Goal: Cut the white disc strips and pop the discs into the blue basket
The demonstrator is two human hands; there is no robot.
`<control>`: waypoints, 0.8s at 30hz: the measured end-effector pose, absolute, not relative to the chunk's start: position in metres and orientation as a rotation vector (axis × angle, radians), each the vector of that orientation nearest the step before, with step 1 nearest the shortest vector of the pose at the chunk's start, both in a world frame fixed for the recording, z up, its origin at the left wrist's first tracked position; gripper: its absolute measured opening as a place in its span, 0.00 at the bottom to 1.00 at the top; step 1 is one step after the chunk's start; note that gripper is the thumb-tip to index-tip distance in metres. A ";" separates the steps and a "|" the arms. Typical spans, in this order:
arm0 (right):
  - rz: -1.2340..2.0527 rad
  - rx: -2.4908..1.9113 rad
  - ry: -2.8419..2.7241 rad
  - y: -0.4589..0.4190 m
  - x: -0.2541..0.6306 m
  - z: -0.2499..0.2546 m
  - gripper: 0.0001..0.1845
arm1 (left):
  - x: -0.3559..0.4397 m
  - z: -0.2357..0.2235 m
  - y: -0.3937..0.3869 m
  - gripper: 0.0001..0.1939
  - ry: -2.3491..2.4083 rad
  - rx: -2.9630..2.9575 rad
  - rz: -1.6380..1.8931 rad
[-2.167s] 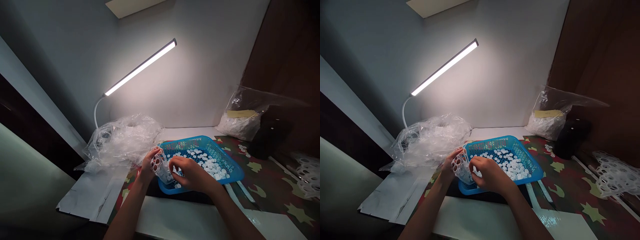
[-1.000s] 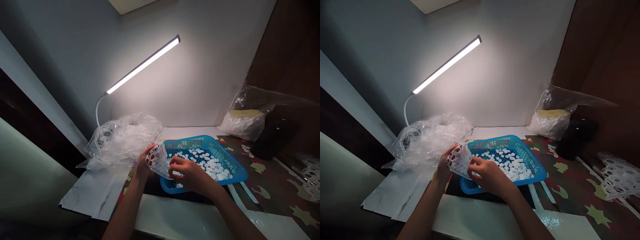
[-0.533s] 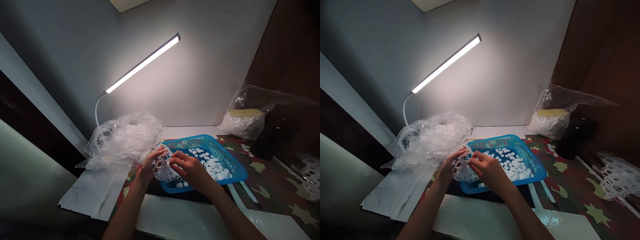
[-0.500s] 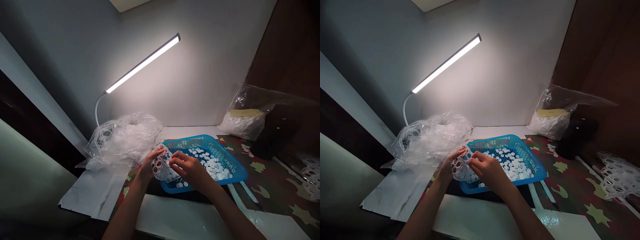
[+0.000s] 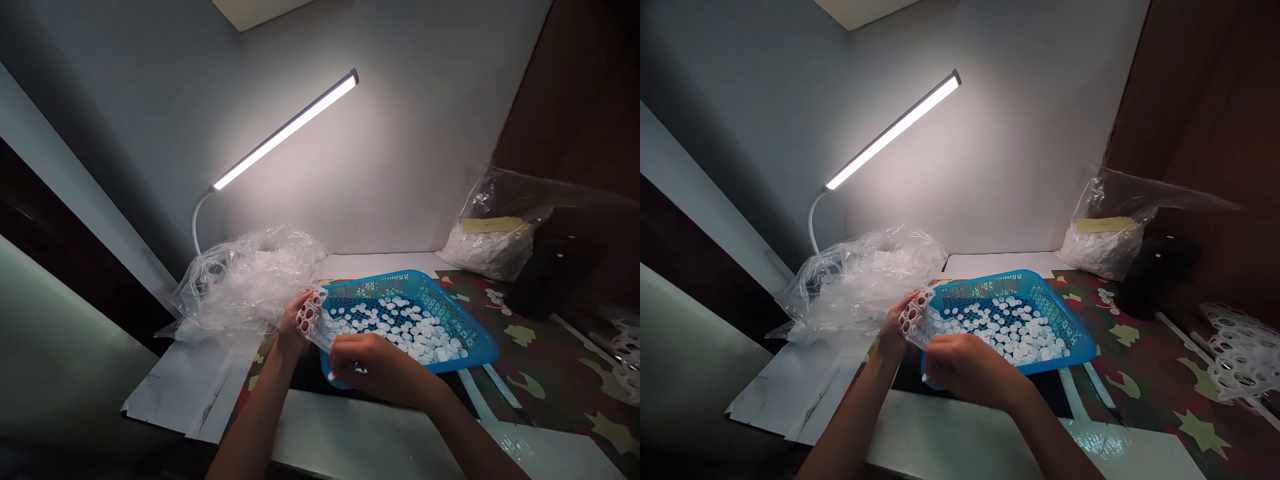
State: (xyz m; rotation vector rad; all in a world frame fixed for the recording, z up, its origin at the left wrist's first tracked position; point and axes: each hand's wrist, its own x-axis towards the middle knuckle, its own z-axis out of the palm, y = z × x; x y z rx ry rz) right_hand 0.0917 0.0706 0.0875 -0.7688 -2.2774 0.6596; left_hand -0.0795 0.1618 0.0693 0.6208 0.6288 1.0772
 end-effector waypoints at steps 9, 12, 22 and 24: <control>0.433 -0.989 -2.060 0.086 0.090 0.073 0.13 | -0.066 0.078 0.142 0.06 0.666 0.632 1.019; 0.338 -0.973 -2.114 0.086 0.087 0.071 0.08 | -0.065 0.080 0.139 0.08 0.669 0.632 1.018; 0.524 -0.727 -2.276 0.071 0.091 0.092 0.05 | -0.073 0.069 0.155 0.09 0.603 0.600 1.057; 0.638 -0.623 -2.288 0.068 0.090 0.092 0.05 | -0.074 0.069 0.158 0.08 0.592 0.601 1.082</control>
